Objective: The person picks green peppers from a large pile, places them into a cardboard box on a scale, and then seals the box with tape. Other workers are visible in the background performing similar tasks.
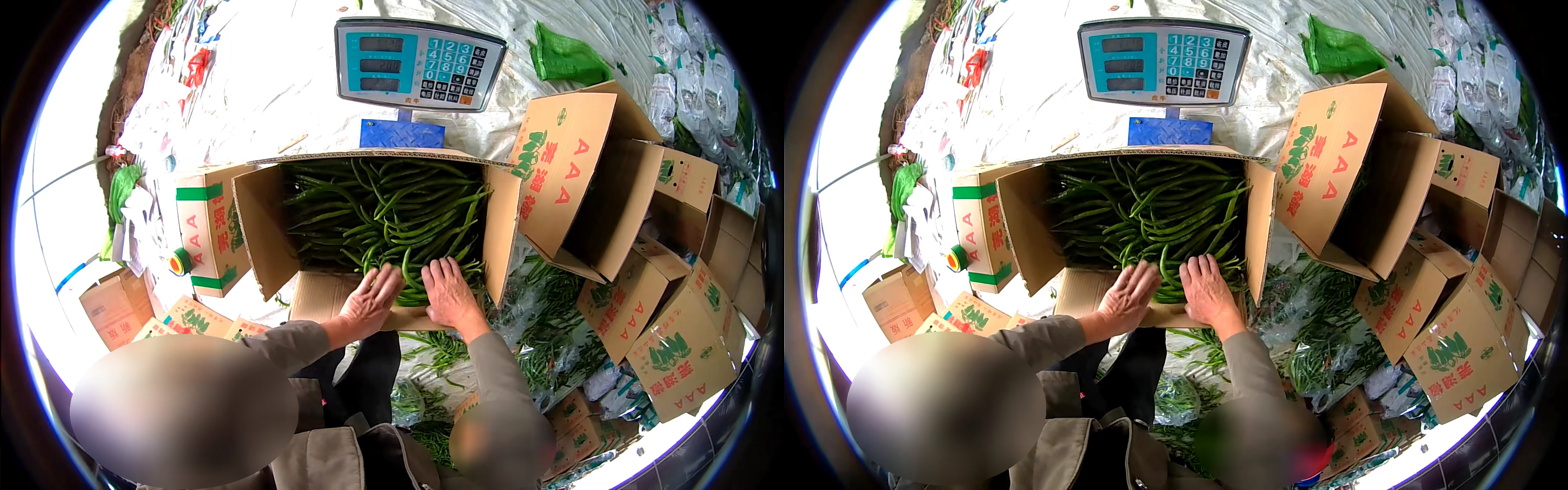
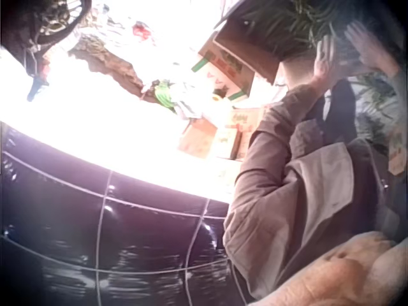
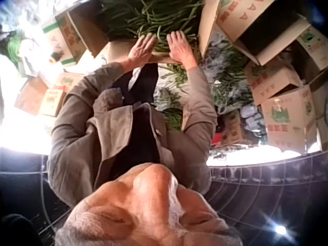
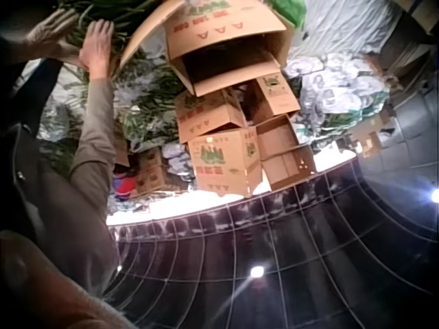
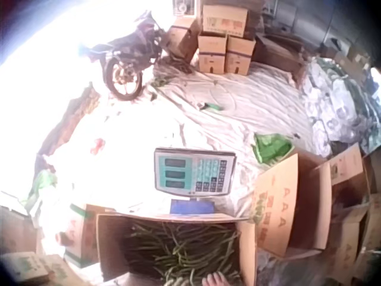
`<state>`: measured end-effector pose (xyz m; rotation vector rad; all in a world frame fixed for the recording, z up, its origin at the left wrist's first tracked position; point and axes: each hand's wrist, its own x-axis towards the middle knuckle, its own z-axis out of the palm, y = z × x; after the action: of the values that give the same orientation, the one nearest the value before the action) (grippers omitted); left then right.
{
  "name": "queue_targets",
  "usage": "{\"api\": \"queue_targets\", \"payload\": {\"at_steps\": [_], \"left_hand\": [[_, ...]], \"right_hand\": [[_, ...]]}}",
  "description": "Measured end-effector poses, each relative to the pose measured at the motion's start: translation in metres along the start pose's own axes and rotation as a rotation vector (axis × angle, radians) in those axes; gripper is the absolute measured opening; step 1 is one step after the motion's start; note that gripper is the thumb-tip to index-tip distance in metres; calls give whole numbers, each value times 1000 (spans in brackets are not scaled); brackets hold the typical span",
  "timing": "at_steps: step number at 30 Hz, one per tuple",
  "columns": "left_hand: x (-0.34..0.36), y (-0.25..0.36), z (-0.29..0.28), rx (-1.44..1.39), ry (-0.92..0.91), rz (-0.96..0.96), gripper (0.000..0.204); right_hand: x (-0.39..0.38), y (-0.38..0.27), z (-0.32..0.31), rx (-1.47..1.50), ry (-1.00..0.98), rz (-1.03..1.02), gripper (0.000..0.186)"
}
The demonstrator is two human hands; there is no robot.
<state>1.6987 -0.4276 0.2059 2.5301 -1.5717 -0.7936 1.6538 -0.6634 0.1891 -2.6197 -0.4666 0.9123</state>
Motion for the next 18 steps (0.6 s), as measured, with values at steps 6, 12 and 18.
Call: {"api": "queue_targets", "payload": {"at_steps": [6, 12, 18], "left_hand": [[42, -16, 22, 92, 125, 226, 64], [53, -33, 40, 205, 129, 355, 58], [29, 3, 33, 313, 11, 211, 58]], "right_hand": [[18, 6, 12, 51, 375, 174, 69], [3, -7, 21, 177, 257, 171, 101], [-10, 7, 44, -23, 287, 209, 86]]}}
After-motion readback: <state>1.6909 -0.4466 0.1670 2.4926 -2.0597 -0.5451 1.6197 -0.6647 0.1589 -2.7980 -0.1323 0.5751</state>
